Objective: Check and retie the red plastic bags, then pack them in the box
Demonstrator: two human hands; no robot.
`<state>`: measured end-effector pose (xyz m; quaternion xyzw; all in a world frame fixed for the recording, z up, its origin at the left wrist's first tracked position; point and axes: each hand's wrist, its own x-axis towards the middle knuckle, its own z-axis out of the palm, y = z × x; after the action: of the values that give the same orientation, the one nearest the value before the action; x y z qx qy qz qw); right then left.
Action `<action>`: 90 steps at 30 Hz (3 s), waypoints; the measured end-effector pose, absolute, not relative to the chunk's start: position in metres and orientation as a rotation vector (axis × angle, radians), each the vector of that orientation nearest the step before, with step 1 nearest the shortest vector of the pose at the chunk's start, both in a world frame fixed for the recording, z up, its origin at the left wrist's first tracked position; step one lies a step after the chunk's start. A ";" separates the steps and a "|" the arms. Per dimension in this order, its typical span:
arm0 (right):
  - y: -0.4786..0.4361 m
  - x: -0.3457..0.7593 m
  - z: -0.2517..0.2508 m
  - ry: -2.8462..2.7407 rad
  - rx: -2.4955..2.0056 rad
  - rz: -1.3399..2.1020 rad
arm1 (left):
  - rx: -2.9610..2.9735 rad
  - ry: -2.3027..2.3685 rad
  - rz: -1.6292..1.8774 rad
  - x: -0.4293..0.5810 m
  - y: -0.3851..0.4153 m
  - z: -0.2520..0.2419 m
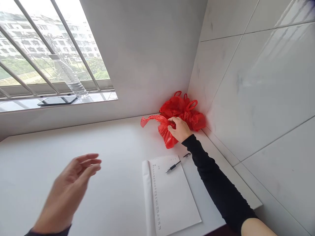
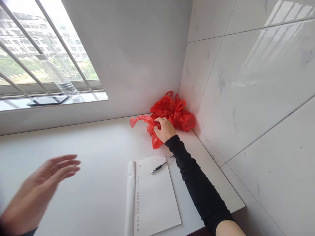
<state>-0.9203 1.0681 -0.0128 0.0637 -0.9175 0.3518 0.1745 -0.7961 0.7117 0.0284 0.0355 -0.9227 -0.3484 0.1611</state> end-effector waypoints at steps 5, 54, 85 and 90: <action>1.046 -0.890 0.009 -2.437 0.526 1.217 | -0.090 -2.773 -1.195 -0.817 0.753 -0.008; 0.995 -0.863 -0.010 -2.538 1.065 1.463 | -0.187 -2.515 -0.866 -0.812 0.742 -0.017; 0.992 -0.856 -0.010 -2.612 0.980 1.487 | -0.584 -2.407 -0.840 -0.812 0.750 -0.008; 0.987 -0.858 -0.008 -2.594 0.951 1.472 | -0.601 -2.467 -0.858 -0.811 0.749 -0.008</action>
<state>-0.8582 0.9871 -0.0081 0.3039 -0.8286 0.4701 0.0058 -0.8111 0.7491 -0.0081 -0.2182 -0.8960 -0.3118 0.2288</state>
